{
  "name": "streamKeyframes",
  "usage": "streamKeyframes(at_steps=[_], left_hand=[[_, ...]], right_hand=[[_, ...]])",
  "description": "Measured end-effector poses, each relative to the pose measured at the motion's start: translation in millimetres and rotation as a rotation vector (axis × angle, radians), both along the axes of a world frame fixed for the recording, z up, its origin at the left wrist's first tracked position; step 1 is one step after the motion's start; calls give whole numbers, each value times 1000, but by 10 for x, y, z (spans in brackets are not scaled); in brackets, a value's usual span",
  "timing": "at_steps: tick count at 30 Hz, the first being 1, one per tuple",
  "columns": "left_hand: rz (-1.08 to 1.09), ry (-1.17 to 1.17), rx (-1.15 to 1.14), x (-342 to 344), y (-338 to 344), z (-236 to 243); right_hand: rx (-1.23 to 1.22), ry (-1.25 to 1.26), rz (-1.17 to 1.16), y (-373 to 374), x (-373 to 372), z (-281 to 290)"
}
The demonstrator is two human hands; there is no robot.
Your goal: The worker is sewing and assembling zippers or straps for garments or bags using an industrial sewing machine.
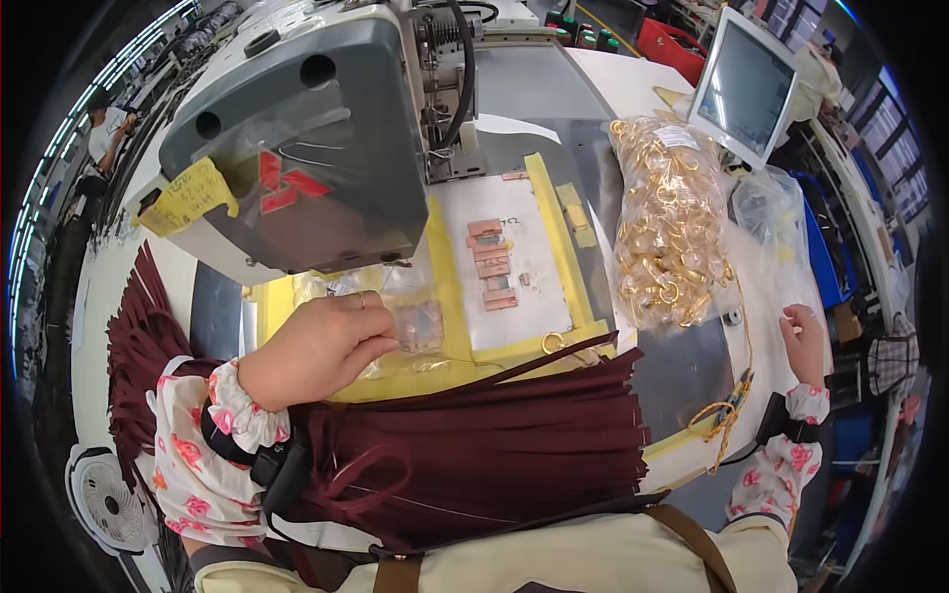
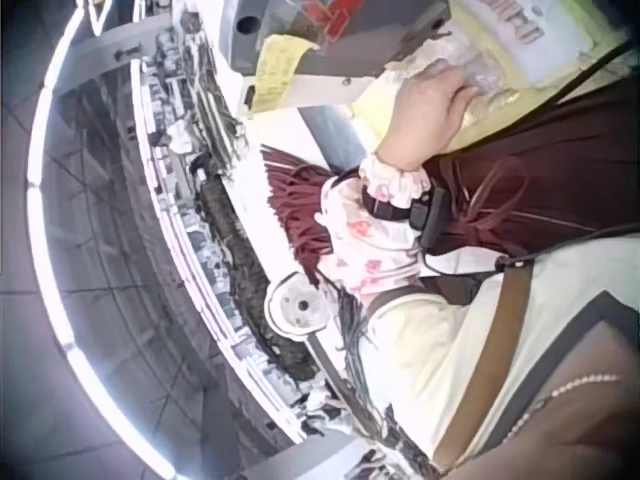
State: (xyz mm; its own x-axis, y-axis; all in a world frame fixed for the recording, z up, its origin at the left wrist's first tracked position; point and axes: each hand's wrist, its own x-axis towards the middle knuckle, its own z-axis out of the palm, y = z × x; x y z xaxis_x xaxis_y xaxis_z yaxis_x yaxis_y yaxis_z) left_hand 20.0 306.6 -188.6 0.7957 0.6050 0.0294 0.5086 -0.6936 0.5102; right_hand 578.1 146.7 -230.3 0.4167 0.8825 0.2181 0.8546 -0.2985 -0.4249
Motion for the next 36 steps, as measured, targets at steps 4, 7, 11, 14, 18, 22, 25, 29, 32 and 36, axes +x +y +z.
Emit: streamKeyframes(at_steps=[4,7,11,14,18,22,25,29,32,36], left_hand=[[-11,-13,-2,23,-2,5],[-11,6,-2,31,-6,36],[-22,12,-41,28,-3,29],[8,4,-38,33,-23,14],[29,44,-58,87,-27,75],[59,78,-66,147,-52,136],[62,87,-56,126,-69,131],[56,80,-55,116,-55,85],[77,102,-84,123,-51,90],[54,92,-75,148,-40,112]], right_hand=[[-47,-129,50,9,-48,64],[-51,-187,83,64,-122,168],[-73,-164,87,151,-253,294],[-73,-213,135,238,-335,421],[6,-297,229,600,-230,763],[329,-394,223,1322,114,1069],[374,-367,50,1805,359,1000],[290,-200,7,2165,619,697],[122,84,58,2271,731,519],[125,238,71,2281,773,454]])
